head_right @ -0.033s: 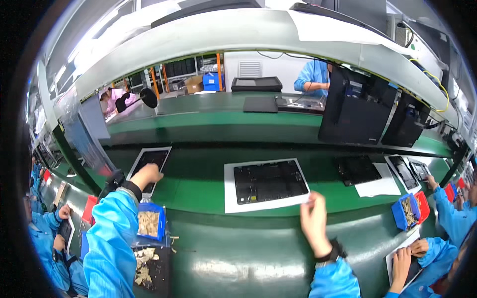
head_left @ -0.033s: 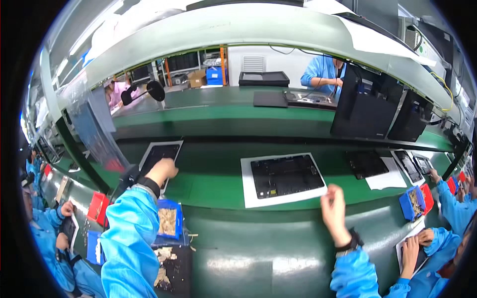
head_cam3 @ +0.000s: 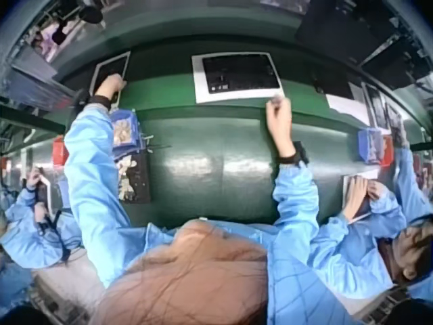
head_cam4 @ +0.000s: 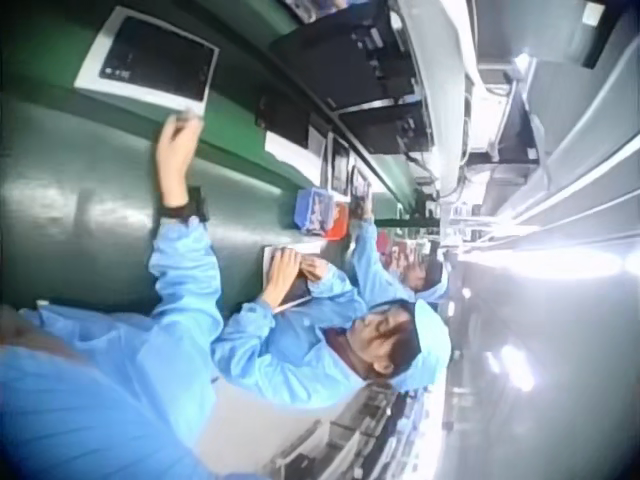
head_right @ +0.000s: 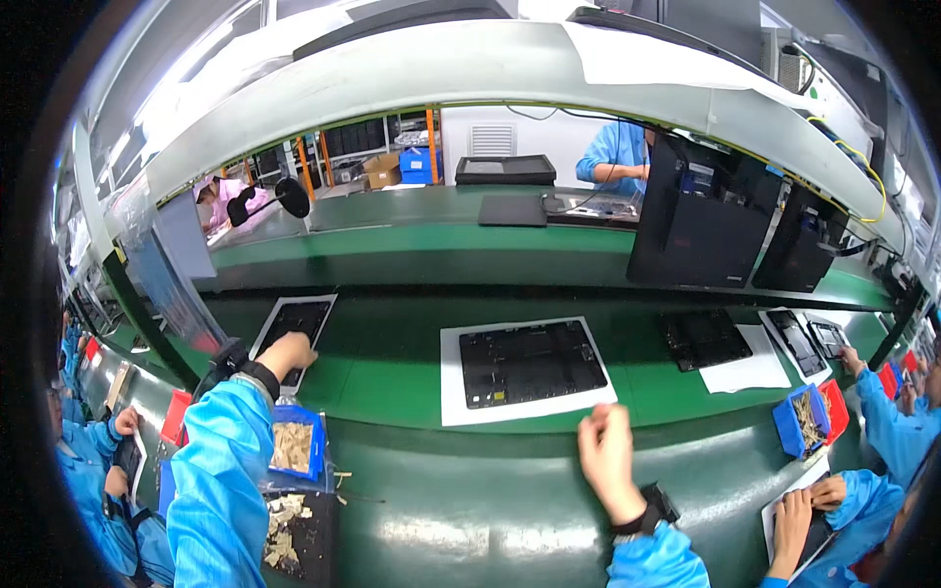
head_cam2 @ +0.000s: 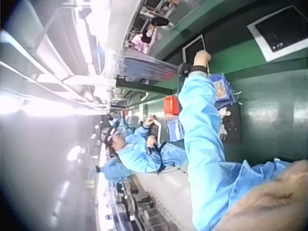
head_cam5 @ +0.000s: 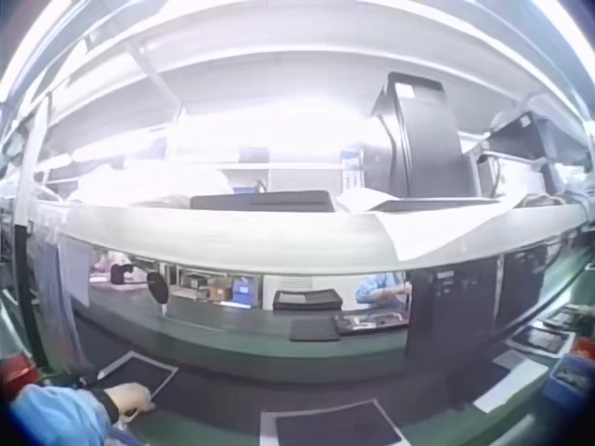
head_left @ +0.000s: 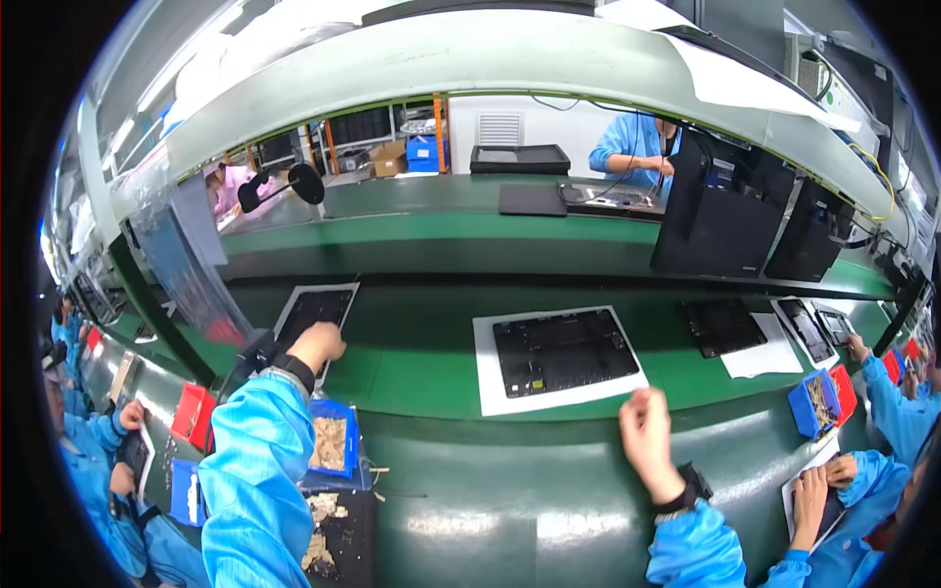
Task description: The person assembles electronic components onto tablet frames using tweezers, placing the components into an assembly jig.
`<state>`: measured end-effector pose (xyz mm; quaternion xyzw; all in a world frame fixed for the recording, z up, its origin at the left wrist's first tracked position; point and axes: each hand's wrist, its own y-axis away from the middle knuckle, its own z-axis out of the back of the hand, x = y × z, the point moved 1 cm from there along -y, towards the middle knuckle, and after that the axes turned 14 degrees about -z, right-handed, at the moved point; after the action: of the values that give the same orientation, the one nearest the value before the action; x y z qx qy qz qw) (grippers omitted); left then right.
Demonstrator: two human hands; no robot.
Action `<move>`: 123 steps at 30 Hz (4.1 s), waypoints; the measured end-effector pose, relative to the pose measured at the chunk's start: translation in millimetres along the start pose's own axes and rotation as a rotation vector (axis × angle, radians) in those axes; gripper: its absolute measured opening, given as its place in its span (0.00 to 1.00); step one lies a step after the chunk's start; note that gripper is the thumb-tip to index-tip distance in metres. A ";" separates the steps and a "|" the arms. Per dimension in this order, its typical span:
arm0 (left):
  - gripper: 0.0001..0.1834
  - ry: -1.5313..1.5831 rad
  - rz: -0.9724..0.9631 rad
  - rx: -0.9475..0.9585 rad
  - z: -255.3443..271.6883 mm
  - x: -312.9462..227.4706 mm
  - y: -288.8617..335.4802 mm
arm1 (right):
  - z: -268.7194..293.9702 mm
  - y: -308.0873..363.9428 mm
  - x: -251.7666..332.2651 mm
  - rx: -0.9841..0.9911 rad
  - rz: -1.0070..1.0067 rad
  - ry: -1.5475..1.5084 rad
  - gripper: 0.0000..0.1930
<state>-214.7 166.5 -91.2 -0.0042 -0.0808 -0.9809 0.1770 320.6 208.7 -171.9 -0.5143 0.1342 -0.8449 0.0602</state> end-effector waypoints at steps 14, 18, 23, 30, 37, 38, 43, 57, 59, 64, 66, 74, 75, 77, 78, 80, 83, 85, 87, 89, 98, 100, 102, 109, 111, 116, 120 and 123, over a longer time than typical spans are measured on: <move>0.10 -0.207 0.072 -0.237 -71.4 41.5 -36.9 | 0.0 32.5 32.7 0.261 0.294 0.340 0.12; 0.10 -0.353 0.085 -0.214 -85.2 49.1 -48.0 | -1.4 31.5 29.7 0.272 0.307 0.329 0.12; 0.07 -0.595 0.077 -0.557 -48.5 47.2 -53.1 | 0.4 30.4 29.4 0.275 0.338 0.313 0.12; 0.05 -0.846 -0.392 -0.713 63.5 -73.8 33.7 | 9.3 25.3 34.7 0.296 0.231 0.115 0.10; 0.19 -0.644 -1.567 -0.753 129.3 -183.2 225.0 | 106.5 36.4 130.4 0.113 0.433 -0.116 0.17; 0.22 -0.813 -1.737 -0.642 137.5 -194.7 248.7 | 118.5 41.0 147.5 0.144 0.545 -0.106 0.21; 0.18 -0.887 -2.232 -0.803 109.9 -221.8 311.7 | 107.4 52.0 224.5 0.667 0.796 0.101 0.49; 0.41 1.422 -0.972 -0.418 -12.2 -169.1 352.2 | 152.9 101.4 203.8 0.567 0.203 -0.382 0.12; 0.45 1.826 -0.722 -0.055 -35.2 -167.7 366.7 | 133.2 100.3 178.2 0.504 -0.167 -0.592 0.13; 0.49 2.350 -0.480 -0.028 -79.8 -160.9 393.9 | 96.2 147.7 94.6 0.616 -0.735 -0.732 0.15; 0.35 2.012 -0.267 0.038 -86.0 -150.8 388.7 | 90.6 177.5 69.5 0.600 -0.904 -0.676 0.15; 0.34 0.601 -0.307 -0.174 -87.8 -149.8 404.4 | 82.1 202.9 96.5 0.245 -0.146 0.679 0.20; 0.34 0.598 -0.296 -0.164 -80.0 -152.1 406.3 | 77.6 198.2 107.7 0.194 -0.098 0.597 0.18; 0.27 0.526 -0.414 -0.498 -58.6 -160.5 394.1 | 68.9 187.4 116.6 0.289 0.023 0.522 0.17; 0.27 0.529 -0.409 -0.492 -57.5 -162.4 383.8 | 61.4 184.5 121.6 0.373 0.142 0.437 0.16; 0.17 0.488 -0.636 -0.500 -62.3 -169.2 360.0 | 33.0 183.6 135.8 0.436 0.340 0.417 0.13; 0.09 0.461 -0.615 -0.563 -79.3 -188.8 330.7 | -6.4 186.3 126.1 0.496 0.404 0.435 0.11; 0.09 0.456 -0.614 -0.566 -91.4 -189.9 320.7 | -20.4 187.9 120.4 0.538 0.451 0.432 0.08; 0.08 0.466 -0.620 -0.560 -98.4 -189.4 313.5 | -29.3 188.6 115.7 0.525 0.453 0.418 0.06; 0.07 0.429 -0.666 -0.528 -97.2 -187.6 311.8 | -31.2 187.7 115.3 0.514 0.448 0.406 0.04; 0.12 0.159 -0.732 -0.385 -95.0 -146.5 356.1 | -38.2 196.3 128.0 0.538 0.585 0.396 0.04; 0.13 0.143 -0.732 -0.358 -94.4 -143.7 361.4 | -41.8 199.8 121.9 0.538 0.548 0.517 0.04; 0.11 0.184 -0.801 -0.335 -87.1 -137.9 370.3 | -35.1 195.4 117.0 0.559 0.507 0.490 0.05; 0.08 0.352 -0.327 -0.576 -65.6 -37.0 349.1 | -31.5 188.0 123.8 0.551 0.412 0.295 0.06; 0.09 0.304 -0.316 -0.605 -77.0 -29.1 335.3 | -37.6 189.6 121.6 0.567 0.389 0.292 0.05; 0.12 0.268 -0.398 -0.635 -86.2 -41.4 311.4 | -35.6 188.3 119.6 0.577 0.390 0.310 0.03; 0.11 0.240 -0.395 -0.572 -91.9 -39.1 303.1 | -34.2 187.9 121.6 0.597 0.390 0.304 0.03; 0.12 0.335 -0.415 -0.695 -82.3 -32.2 308.7 | -35.4 189.4 123.8 0.607 0.394 0.300 0.03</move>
<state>-75.4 -120.8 -125.2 0.1120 0.2848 -0.9517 -0.0253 224.9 3.7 -136.4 -0.3085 -0.0183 -0.8843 0.3502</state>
